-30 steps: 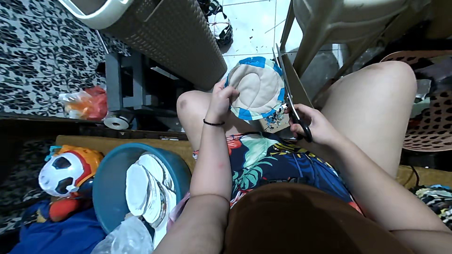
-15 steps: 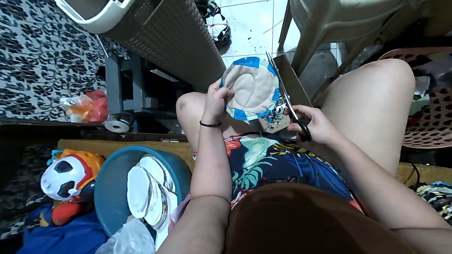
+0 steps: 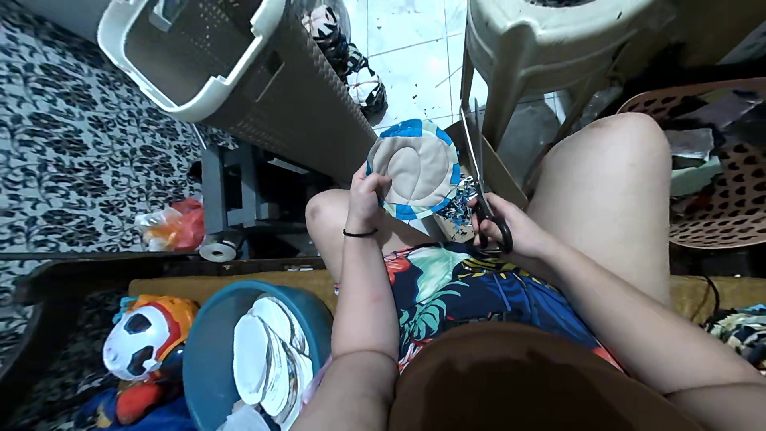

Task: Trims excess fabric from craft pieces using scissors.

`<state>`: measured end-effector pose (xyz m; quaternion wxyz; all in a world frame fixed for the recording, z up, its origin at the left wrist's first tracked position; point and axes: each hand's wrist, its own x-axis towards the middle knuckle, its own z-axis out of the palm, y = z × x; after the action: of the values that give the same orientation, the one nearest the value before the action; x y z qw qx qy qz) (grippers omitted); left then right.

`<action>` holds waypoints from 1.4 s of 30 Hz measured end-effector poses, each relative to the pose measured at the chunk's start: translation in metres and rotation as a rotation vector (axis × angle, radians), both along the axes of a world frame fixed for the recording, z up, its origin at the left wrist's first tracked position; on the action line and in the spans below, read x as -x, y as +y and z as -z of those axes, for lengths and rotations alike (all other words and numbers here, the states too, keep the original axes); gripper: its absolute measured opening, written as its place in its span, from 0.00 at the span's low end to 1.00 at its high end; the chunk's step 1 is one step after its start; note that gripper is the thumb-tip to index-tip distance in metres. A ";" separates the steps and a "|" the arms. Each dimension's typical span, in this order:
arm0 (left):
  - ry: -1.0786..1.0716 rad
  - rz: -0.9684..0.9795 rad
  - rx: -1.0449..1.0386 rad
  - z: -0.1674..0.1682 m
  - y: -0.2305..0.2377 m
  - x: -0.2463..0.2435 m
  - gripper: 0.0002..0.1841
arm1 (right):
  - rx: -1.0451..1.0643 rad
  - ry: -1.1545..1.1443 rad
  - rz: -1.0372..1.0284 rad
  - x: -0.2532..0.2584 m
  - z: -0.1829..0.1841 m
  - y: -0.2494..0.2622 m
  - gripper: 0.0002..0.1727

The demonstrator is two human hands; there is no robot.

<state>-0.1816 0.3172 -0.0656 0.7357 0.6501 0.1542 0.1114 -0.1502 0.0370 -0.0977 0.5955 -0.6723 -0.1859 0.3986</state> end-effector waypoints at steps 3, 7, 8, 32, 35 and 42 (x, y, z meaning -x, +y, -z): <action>0.023 -0.019 0.001 -0.003 -0.010 -0.004 0.16 | -0.002 -0.018 -0.022 -0.002 0.002 -0.001 0.32; 0.029 0.007 -0.004 -0.001 -0.016 -0.008 0.16 | 0.024 -0.046 0.007 -0.002 -0.003 -0.002 0.31; 0.029 0.021 -0.009 0.001 -0.016 -0.008 0.16 | 0.036 -0.060 0.012 -0.002 -0.004 -0.002 0.30; 0.055 -0.154 0.427 -0.046 -0.070 -0.108 0.16 | 0.439 -0.002 -0.009 -0.006 0.003 0.015 0.47; 0.015 -0.003 0.495 -0.069 -0.107 -0.167 0.19 | 0.576 -0.028 -0.117 -0.008 -0.007 0.015 0.50; -0.102 0.086 0.348 -0.087 -0.188 -0.328 0.22 | 0.571 -0.017 -0.176 -0.014 -0.008 0.014 0.42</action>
<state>0.1465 0.1289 0.0215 0.8480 0.5125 0.1057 0.0841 -0.1363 0.0509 -0.0898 0.3438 -0.7973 -0.1286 0.4792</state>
